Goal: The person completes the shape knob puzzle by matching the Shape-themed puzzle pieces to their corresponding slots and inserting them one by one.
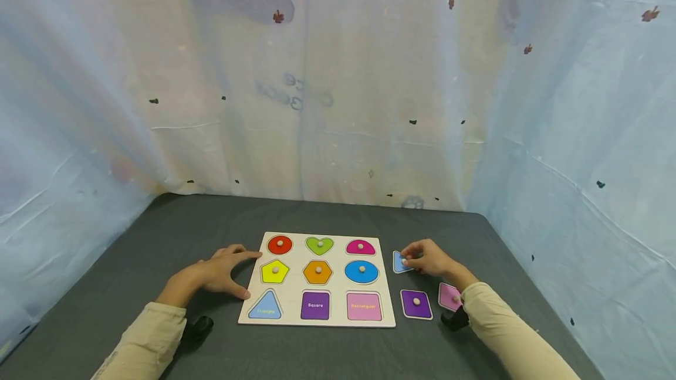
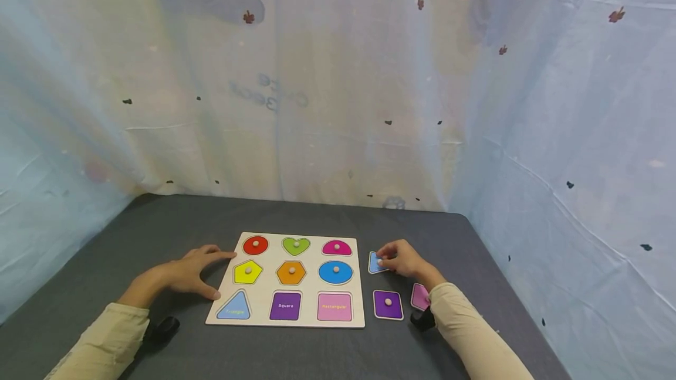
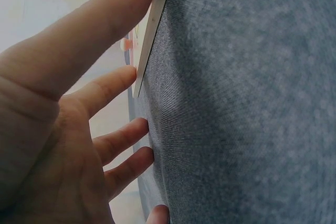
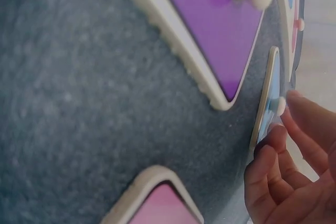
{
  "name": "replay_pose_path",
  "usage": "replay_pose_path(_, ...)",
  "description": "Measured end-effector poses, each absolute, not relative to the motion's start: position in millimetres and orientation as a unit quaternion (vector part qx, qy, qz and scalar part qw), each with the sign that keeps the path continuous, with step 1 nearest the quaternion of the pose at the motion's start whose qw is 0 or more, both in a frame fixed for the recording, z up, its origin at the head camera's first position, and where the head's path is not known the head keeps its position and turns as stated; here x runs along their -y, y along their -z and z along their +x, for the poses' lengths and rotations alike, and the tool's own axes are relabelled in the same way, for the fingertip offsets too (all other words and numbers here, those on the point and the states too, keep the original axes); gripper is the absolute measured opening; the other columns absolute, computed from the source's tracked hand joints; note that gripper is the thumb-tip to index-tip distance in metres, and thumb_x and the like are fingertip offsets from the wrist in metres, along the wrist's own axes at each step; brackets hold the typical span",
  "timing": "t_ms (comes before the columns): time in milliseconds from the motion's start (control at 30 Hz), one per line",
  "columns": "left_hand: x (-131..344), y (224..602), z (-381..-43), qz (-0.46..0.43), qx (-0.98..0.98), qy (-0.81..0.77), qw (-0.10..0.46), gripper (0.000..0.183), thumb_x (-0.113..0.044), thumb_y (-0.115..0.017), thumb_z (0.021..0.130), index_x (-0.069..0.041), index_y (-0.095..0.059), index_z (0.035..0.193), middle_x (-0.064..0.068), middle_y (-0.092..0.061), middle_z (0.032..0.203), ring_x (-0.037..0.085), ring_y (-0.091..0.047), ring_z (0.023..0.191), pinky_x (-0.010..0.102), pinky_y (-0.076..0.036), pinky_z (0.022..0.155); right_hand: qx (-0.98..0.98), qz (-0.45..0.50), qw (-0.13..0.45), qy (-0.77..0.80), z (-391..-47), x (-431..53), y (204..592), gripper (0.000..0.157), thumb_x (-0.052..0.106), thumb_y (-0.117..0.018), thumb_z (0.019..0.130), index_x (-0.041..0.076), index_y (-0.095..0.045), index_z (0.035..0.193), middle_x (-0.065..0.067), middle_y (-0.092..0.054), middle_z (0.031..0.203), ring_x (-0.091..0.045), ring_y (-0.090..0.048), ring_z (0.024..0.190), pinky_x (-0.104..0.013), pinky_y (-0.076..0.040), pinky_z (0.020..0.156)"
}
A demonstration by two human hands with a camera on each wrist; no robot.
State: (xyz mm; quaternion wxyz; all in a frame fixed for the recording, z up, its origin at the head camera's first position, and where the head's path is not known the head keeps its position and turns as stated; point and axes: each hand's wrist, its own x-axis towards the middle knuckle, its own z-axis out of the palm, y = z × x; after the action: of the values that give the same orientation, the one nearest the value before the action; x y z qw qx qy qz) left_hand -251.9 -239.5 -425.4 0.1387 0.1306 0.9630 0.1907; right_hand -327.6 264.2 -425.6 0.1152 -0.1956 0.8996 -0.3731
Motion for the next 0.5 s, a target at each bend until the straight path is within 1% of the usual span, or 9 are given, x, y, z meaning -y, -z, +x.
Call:
replay_pose_path(267,238.6,425.2,-251.3,0.13,-0.962,-0.194,0.139,0.098,-0.049,-0.09,0.07,-0.021,-0.044,0.153,0.02,-0.039,0.149,0.047,-0.036,0.134,0.089,-0.023,0.095,-0.907,-0.2,0.11,0.354,-329.9,-267.2,428.2,0.02,0.002,-0.068,0.094,-0.01,-0.07,0.11,-0.01,-0.063,0.089,-0.013,-0.052,0.071,-0.024,-0.047,0.057)
replay_pose_path(500,238.8,425.1,-251.5,0.129,-0.963,-0.194,0.139,0.098,-0.049,-0.09,0.07,-0.021,-0.044,0.153,0.02,-0.039,0.148,0.047,-0.036,0.134,0.089,-0.023,0.095,-0.903,-0.217,0.103,0.356,-333.5,-267.6,430.4,0.015,0.001,-0.068,0.093,-0.01,-0.072,0.102,-0.01,-0.063,0.081,-0.011,-0.051,0.068,-0.023,-0.046,0.054)
